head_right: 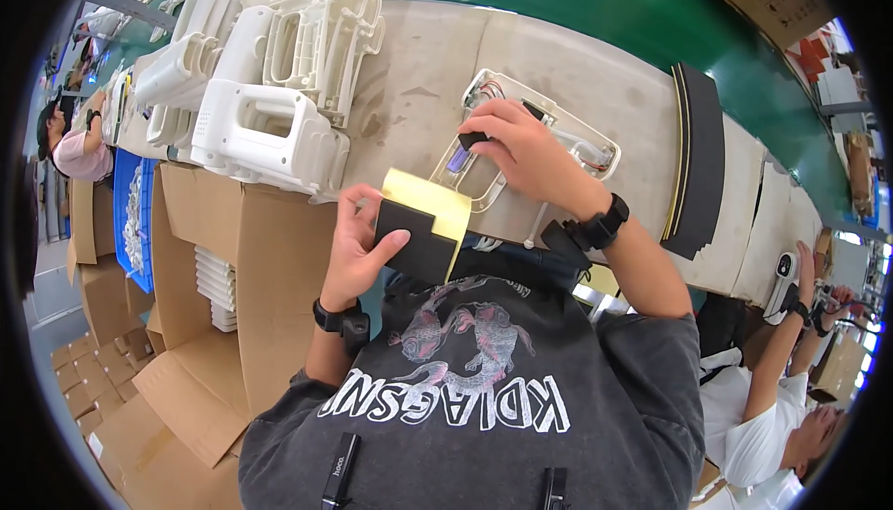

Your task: The person picks up a white plastic housing from a box, peels a backing from a black foam pad, and presses the pad onto a motor inside the housing. After repeating this, they pick up a white plastic cover and fit it onto the housing to complete the assembly.

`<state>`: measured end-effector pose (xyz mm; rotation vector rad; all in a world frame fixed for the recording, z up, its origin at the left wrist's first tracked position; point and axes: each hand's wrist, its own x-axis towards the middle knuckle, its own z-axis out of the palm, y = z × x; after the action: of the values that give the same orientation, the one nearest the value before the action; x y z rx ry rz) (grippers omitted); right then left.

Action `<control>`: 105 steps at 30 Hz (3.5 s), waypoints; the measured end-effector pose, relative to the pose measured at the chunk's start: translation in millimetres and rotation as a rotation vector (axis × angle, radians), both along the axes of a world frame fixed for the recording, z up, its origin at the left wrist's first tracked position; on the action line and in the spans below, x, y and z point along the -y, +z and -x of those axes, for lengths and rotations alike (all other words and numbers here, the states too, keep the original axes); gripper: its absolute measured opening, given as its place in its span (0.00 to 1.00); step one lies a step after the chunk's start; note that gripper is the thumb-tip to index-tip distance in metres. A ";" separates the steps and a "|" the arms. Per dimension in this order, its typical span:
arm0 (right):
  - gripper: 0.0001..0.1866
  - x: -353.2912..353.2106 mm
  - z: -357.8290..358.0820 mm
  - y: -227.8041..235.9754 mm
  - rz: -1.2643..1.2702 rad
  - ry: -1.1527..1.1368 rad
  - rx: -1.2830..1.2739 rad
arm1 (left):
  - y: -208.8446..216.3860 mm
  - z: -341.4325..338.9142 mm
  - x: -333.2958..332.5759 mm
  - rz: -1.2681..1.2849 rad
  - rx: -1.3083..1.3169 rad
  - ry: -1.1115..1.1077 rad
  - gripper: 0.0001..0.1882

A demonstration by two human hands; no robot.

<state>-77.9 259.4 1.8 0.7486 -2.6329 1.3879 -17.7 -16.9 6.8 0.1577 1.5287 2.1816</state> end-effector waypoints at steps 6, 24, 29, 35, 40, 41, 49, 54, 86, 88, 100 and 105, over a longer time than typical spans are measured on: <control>0.16 9.2 4.8 0.7 -0.281 0.129 -0.165 | -8.8 -8.9 3.7 0.014 0.024 -0.062 0.26; 0.29 2.7 -58.1 64.9 0.202 0.133 0.701 | 1.2 -3.1 -30.6 0.161 -0.376 -0.148 0.25; 0.29 -100.2 -85.6 64.1 0.409 -0.163 0.708 | 58.5 26.9 -20.8 0.410 -0.718 -0.071 0.18; 0.25 -213.8 -102.9 37.9 0.179 -0.578 0.537 | 111.5 104.3 72.1 1.419 -0.967 0.564 0.30; 0.20 -194.9 -79.2 28.3 -0.666 -0.824 0.160 | 92.6 142.8 127.4 1.464 -0.720 0.398 0.40; 0.20 -189.1 -80.9 32.8 -0.666 -0.849 0.162 | 91.3 151.2 124.4 1.412 -0.682 0.350 0.42; 0.17 -156.0 -84.2 76.3 -0.210 -0.706 -0.086 | 138.6 149.0 109.8 1.480 -0.495 0.353 0.45; 0.16 -148.5 -92.8 80.5 0.021 -0.684 -0.030 | 194.4 79.1 61.8 1.051 -0.703 0.550 0.42; 0.37 -101.8 -83.5 9.8 -0.091 -0.532 0.052 | 48.5 156.5 -152.8 0.849 -1.129 -0.812 0.42; 0.38 -104.6 -82.2 20.5 -0.068 -0.525 0.057 | 51.7 156.0 -151.9 0.847 -1.134 -0.814 0.43; 0.37 -109.9 -78.5 2.4 -0.116 -0.477 0.063 | 38.6 152.7 -150.8 0.854 -1.023 -0.791 0.40; 0.38 -111.7 -77.1 1.6 -0.081 -0.458 0.094 | 41.2 151.1 -151.3 0.842 -1.054 -0.787 0.40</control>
<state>-0.8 371.1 3.4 0.0686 -2.7045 1.2145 -168.8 134.4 48.1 1.4693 2.1963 0.6767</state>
